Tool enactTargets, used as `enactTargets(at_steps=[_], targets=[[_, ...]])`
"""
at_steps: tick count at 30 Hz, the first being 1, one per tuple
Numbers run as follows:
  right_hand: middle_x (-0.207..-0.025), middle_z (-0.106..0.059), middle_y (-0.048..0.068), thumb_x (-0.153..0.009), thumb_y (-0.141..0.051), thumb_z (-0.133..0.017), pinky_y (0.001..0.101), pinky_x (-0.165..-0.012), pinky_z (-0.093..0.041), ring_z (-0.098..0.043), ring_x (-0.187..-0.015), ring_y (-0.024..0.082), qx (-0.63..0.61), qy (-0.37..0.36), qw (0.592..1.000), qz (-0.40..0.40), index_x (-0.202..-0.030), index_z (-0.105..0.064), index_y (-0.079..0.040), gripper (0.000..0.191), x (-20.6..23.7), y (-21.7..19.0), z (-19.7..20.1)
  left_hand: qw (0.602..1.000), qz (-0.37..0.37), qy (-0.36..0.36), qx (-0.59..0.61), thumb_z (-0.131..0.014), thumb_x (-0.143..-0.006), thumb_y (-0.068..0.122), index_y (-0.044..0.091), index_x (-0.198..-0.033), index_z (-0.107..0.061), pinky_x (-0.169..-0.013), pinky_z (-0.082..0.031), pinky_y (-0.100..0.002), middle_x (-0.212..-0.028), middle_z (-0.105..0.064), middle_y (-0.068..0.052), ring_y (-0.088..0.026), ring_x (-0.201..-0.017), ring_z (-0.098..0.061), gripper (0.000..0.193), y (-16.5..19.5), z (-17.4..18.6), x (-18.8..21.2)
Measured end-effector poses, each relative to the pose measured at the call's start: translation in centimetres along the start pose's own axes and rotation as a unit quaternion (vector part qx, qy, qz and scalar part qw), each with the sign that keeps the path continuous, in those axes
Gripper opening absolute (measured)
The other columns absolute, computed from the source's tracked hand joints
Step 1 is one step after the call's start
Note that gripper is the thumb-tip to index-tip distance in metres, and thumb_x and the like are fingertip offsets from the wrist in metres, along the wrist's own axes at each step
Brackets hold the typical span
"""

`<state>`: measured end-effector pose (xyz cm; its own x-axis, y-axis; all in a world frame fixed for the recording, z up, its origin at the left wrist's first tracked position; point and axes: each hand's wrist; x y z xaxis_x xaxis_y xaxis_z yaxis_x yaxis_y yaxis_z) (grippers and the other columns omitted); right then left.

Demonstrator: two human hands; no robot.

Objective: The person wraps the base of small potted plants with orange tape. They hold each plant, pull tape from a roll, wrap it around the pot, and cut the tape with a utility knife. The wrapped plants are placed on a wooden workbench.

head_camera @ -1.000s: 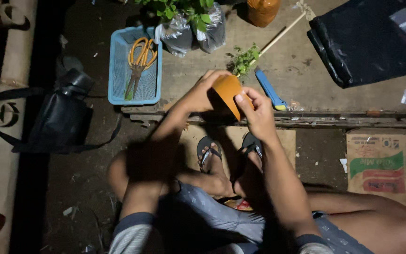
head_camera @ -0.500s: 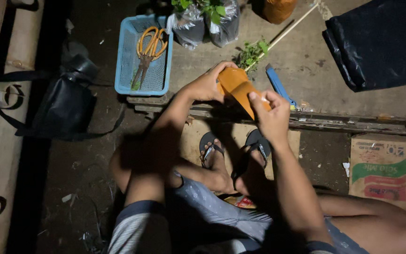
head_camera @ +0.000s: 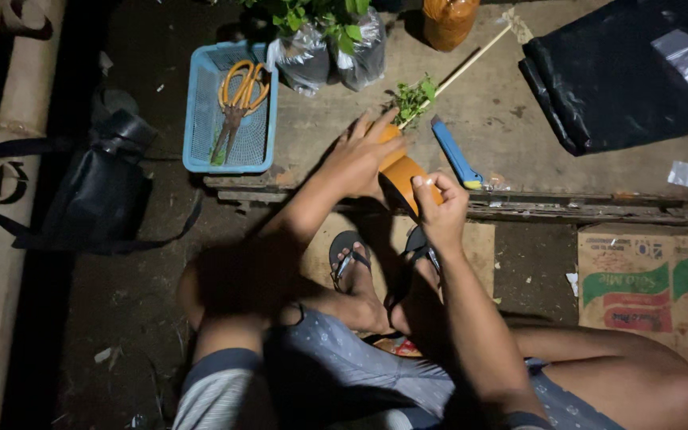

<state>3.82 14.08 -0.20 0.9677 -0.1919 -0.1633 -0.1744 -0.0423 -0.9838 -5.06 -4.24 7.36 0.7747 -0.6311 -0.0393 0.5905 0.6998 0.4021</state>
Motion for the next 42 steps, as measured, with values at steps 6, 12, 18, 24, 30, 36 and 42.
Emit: enactTargets(at_steps=[6,12,18,24,30,36,42], targets=[[-0.074,-0.057,-0.008,-0.101,-0.021,-0.069,0.021,-0.06,-0.039,-0.047,-0.068,0.001,0.008,-0.003,0.999,-0.043,-0.086,-0.068,-0.004,0.022,-0.5,-3.2,0.0,0.999,0.008,-0.029,0.042,-0.087,-0.061,0.01,0.024,-0.134,-0.059,-0.112,-0.043,-0.052,-0.168,-0.026,-0.015,-0.043,-0.145,-0.039,0.079,-0.4,-0.7,-0.7],[-0.073,-0.061,-0.007,-0.097,-0.029,-0.067,0.0208,-0.055,-0.041,-0.052,-0.063,0.002,0.024,-0.159,0.982,-0.101,-0.097,-0.068,-0.007,0.022,-2.9,-7.5,3.1,0.967,-0.088,0.04,0.236,-0.094,-0.074,0.02,0.016,-0.136,-0.059,-0.125,-0.038,-0.046,-0.161,-0.039,-0.017,-0.04,-0.157,-0.035,0.071,-2.0,-3.8,-1.6],[-0.073,-0.062,-0.005,-0.103,-0.033,-0.068,0.0229,-0.058,-0.043,-0.052,-0.067,0.002,0.059,-0.14,0.987,-0.048,-0.086,-0.069,-0.003,0.035,-7.0,-8.0,0.0,0.927,-0.033,0.019,0.373,-0.096,-0.056,0.021,0.014,-0.149,-0.043,-0.126,-0.031,-0.042,-0.162,-0.031,-0.017,-0.034,-0.15,-0.036,0.106,-4.7,-4.9,-2.5],[-0.064,-0.064,-0.003,-0.095,-0.032,-0.07,0.0244,-0.05,-0.044,-0.055,-0.054,0.004,0.128,-0.12,0.98,-0.098,-0.088,-0.074,-0.003,0.03,-6.5,-8.2,1.5,0.94,-0.056,0.027,0.335,-0.097,-0.061,0.016,0.014,-0.138,-0.055,-0.126,-0.027,-0.044,-0.165,-0.028,-0.022,-0.037,-0.158,-0.025,0.088,-6.7,-4.6,-2.0],[-0.071,-0.062,-0.006,-0.102,-0.028,-0.068,0.0225,-0.056,-0.042,-0.051,-0.064,0.002,0.121,-0.088,0.986,-0.07,-0.09,-0.073,-0.001,0.03,-3.0,-4.2,4.0,0.933,-0.038,-0.009,0.358,-0.097,-0.066,0.025,0.015,-0.141,-0.053,-0.127,-0.023,-0.044,-0.163,-0.033,-0.022,-0.036,-0.157,-0.026,0.088,-7.8,-4.7,-1.5],[-0.07,-0.056,-0.007,-0.105,-0.026,-0.068,0.0209,-0.055,-0.037,-0.045,-0.061,0.001,0.012,-0.048,0.992,-0.114,-0.087,-0.068,0.0,0.032,-1.7,-2.2,3.4,0.94,-0.02,-0.052,0.336,-0.095,-0.066,0.03,0.02,-0.146,-0.052,-0.128,-0.03,-0.046,-0.159,-0.039,-0.021,-0.038,-0.154,-0.035,0.092,-5.8,-1.9,-1.9],[-0.066,-0.062,-0.005,-0.102,-0.028,-0.064,0.0216,-0.052,-0.042,-0.052,-0.058,0.002,0.078,-0.043,0.986,-0.14,-0.09,-0.072,-0.002,0.029,-1.7,-3.7,1.7,0.998,0.036,0.014,0.059,-0.101,-0.049,0.035,0.027,-0.143,-0.05,-0.114,-0.029,-0.058,-0.16,-0.025,-0.023,-0.048,-0.146,-0.025,0.107,0.3,-0.3,-0.3]])
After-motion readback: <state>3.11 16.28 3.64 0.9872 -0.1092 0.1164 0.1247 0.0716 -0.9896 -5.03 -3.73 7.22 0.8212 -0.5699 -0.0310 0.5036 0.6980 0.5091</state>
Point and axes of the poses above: each hand's wrist, its own x-axis away from the middle knuckle, its own z-axis out of the back of the hand, y = z × x
